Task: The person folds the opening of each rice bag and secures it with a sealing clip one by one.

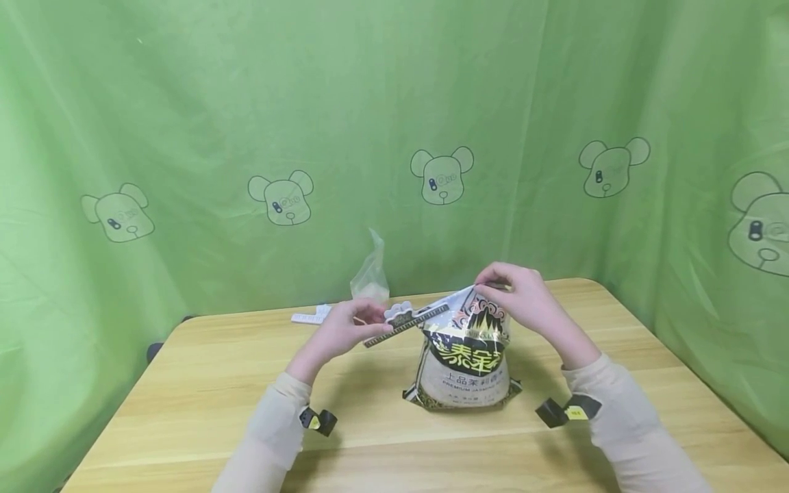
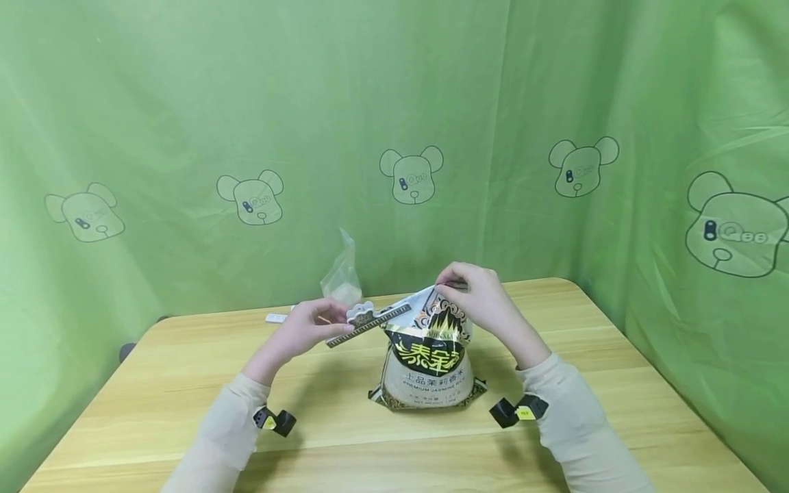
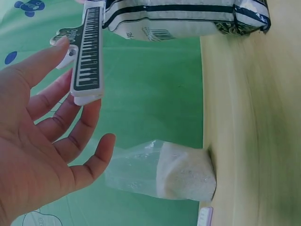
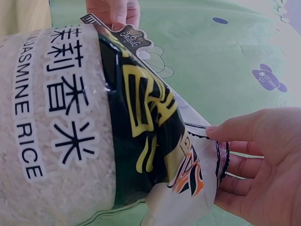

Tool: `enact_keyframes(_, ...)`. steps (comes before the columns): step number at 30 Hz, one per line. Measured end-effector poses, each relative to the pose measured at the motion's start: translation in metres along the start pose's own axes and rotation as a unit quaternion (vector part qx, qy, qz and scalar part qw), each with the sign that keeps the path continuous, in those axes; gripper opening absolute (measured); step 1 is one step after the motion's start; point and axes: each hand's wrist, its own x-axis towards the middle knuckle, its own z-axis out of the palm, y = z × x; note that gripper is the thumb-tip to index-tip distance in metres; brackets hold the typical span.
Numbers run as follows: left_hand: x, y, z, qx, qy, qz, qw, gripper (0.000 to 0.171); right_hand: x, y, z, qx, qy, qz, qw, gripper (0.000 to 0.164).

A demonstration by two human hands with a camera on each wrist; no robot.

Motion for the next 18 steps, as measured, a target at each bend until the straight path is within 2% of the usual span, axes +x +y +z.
enact_keyframes(7, 0.001, 0.001, 0.005, -0.008, 0.002, -0.002, 1.0, 0.027, 0.0, 0.0, -0.001, -0.003, -0.003, 0.0, 1.0, 0.013)
enact_keyframes(11, 0.002, 0.0, 0.008, -0.011, 0.017, 0.016, 0.9997, 0.023, -0.001, 0.0, -0.001, -0.001, -0.002, 0.0, 1.0, 0.013)
enact_keyframes(18, 0.001, 0.0, 0.011, 0.005, 0.064, 0.068, 0.9956, 0.018, -0.001, -0.001, -0.001, -0.003, 0.0, 0.0, 1.0, 0.013)
